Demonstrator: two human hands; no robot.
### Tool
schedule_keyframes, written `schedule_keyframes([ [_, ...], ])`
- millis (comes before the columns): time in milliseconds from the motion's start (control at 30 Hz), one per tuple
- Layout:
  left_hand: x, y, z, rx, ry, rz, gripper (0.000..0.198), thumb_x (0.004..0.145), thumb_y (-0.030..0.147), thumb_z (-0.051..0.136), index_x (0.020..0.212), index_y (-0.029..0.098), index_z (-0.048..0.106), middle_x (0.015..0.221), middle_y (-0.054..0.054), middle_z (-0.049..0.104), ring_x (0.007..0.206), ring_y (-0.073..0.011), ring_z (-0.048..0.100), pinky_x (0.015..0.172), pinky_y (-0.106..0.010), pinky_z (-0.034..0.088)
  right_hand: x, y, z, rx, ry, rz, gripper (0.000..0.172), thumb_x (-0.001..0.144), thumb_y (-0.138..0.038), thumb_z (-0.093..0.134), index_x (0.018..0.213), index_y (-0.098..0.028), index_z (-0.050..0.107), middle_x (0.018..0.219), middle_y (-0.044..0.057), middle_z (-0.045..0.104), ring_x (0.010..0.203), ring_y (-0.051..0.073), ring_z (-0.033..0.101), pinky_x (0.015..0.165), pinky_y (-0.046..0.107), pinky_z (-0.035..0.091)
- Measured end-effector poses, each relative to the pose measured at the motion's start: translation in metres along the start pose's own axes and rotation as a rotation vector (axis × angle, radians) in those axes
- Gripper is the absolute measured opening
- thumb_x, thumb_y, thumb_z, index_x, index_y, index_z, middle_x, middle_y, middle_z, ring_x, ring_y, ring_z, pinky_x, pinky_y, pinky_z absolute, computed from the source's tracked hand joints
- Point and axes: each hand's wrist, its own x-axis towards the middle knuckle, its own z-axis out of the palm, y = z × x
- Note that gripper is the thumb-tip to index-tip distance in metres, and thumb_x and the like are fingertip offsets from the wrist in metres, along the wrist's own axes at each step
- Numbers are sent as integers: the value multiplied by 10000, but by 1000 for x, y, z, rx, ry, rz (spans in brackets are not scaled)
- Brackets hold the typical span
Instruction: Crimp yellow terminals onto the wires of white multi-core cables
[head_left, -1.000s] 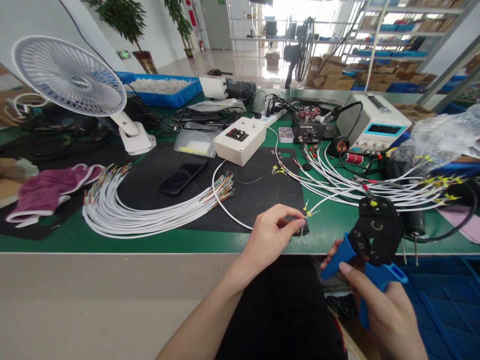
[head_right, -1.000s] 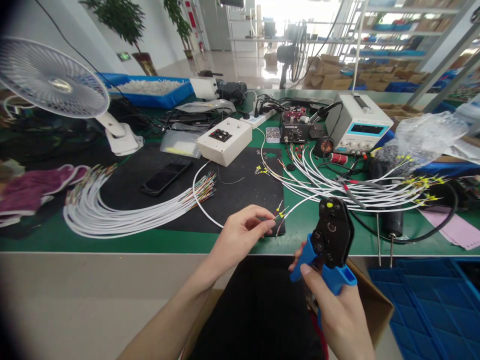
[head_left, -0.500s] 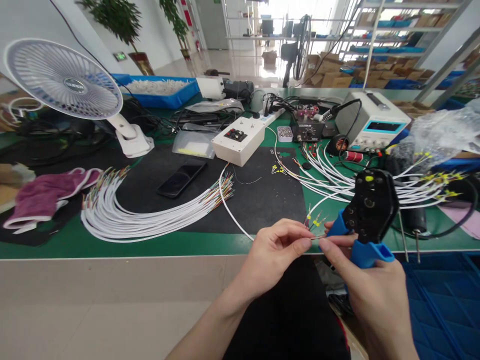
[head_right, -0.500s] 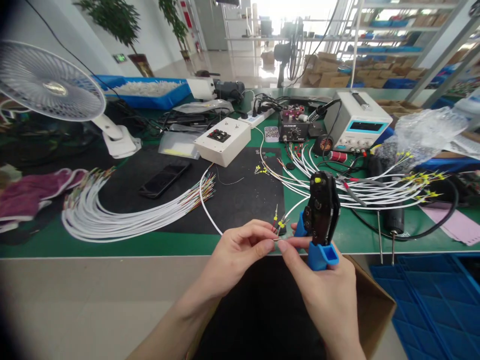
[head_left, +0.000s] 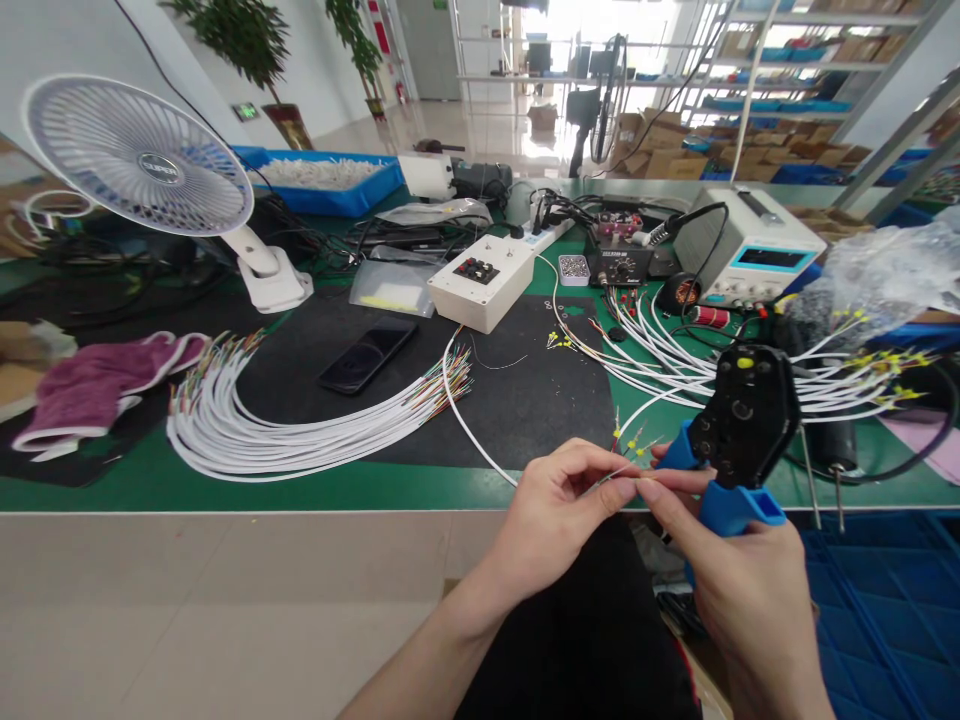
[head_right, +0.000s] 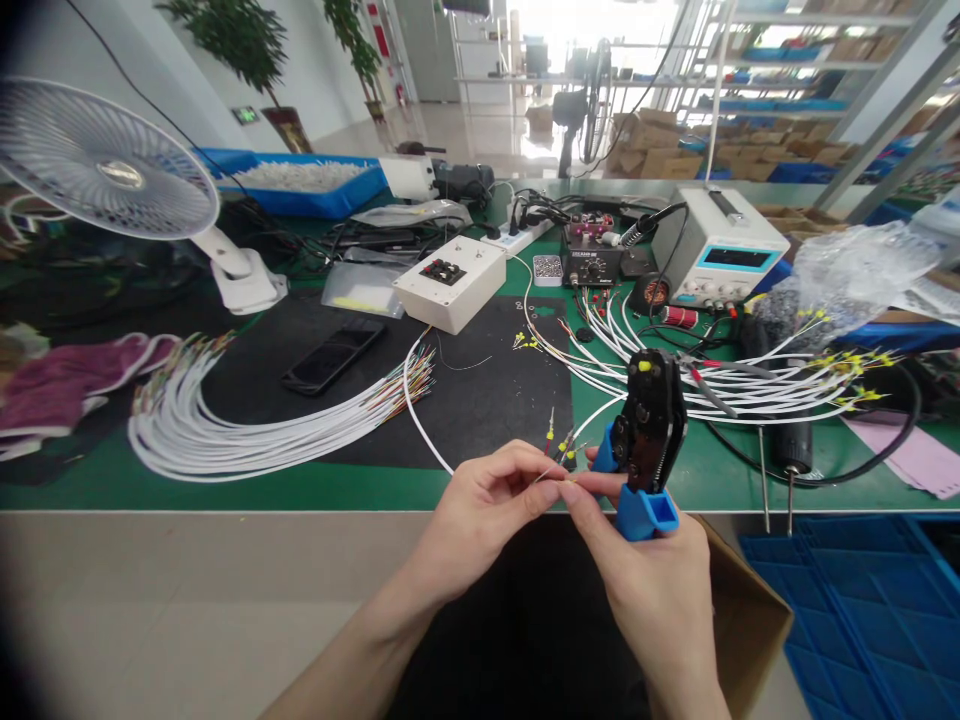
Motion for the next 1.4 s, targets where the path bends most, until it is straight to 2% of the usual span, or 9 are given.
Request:
schedule_keyframes([
  [133, 1, 2, 0, 44, 48, 39, 124, 959, 284, 764, 1006, 180, 809, 1000, -60, 718, 942, -183, 669, 837, -298, 511, 2, 4, 0, 23, 7, 22, 263, 798, -477, 890, 953, -270, 841, 1095, 70, 819, 1123, 356, 736, 1044, 554, 520],
  [267, 4, 15, -3, 154, 211, 167, 101, 990, 269, 723, 1008, 193, 788, 986, -36, 701, 893, -146, 649, 781, -259, 503, 0, 5, -6, -1, -46, 85, 298, 835, -530, 841, 929, -247, 837, 1119, 84, 819, 1150, 362, 726, 1077, 538, 492],
  [400, 10, 35, -3, 369, 377, 431, 116, 987, 191, 713, 1085, 205, 774, 1033, -32, 647, 879, -123, 628, 778, -247, 519, -8, 1, -9, -28, -136, 116, 346, 845, -567, 807, 815, -222, 813, 1039, 90, 830, 1024, 324, 766, 933, 419, 580],
  [500, 13, 45, -1, 533, 387, 594, 167, 968, 129, 721, 1109, 200, 775, 1015, -25, 620, 820, -98, 606, 743, -229, 520, -11, -3, -7, -84, -175, 66, 360, 863, -565, 780, 769, -218, 795, 936, 81, 833, 896, 277, 778, 851, 348, 601],
  [567, 13, 47, 1, 582, 364, 642, 171, 965, 110, 720, 1106, 189, 776, 1000, -26, 616, 824, -97, 606, 731, -222, 517, -10, -5, -5, -108, -195, 18, 344, 879, -543, 767, 761, -220, 788, 864, 67, 828, 822, 249, 775, 805, 315, 605],
  [700, 13, 47, 2, 600, 342, 641, 164, 965, 116, 724, 1104, 182, 780, 987, -27, 600, 816, -95, 596, 715, -222, 507, -8, -10, -3, -125, -210, -41, 312, 895, -500, 756, 752, -223, 774, 830, 50, 823, 789, 228, 776, 738, 270, 603],
  [967, 11, 47, 1, 615, 319, 596, 159, 976, 128, 707, 1100, 200, 774, 996, -25, 590, 828, -105, 600, 715, -227, 511, -12, -19, 1, -76, -202, -78, 288, 889, -484, 766, 973, -210, 786, 734, 32, 789, 668, 228, 760, 644, 280, 614],
  [1200, 10, 47, 0, 619, 325, 566, 142, 983, 148, 702, 1095, 209, 764, 1009, -27, 597, 827, -109, 597, 698, -228, 510, -8, -21, 5, -107, -204, -206, 252, 933, -400, 729, 750, -227, 733, 875, 43, 784, 717, 196, 724, 658, 273, 566],
  [1400, 11, 45, -2, 631, 337, 548, 134, 985, 155, 701, 1092, 211, 759, 1008, -21, 596, 822, -101, 587, 710, -226, 505, -6, -15, 4, -146, -219, -283, 218, 967, -334, 703, 775, -236, 733, 896, 21, 760, 750, 178, 722, 697, 269, 530],
])
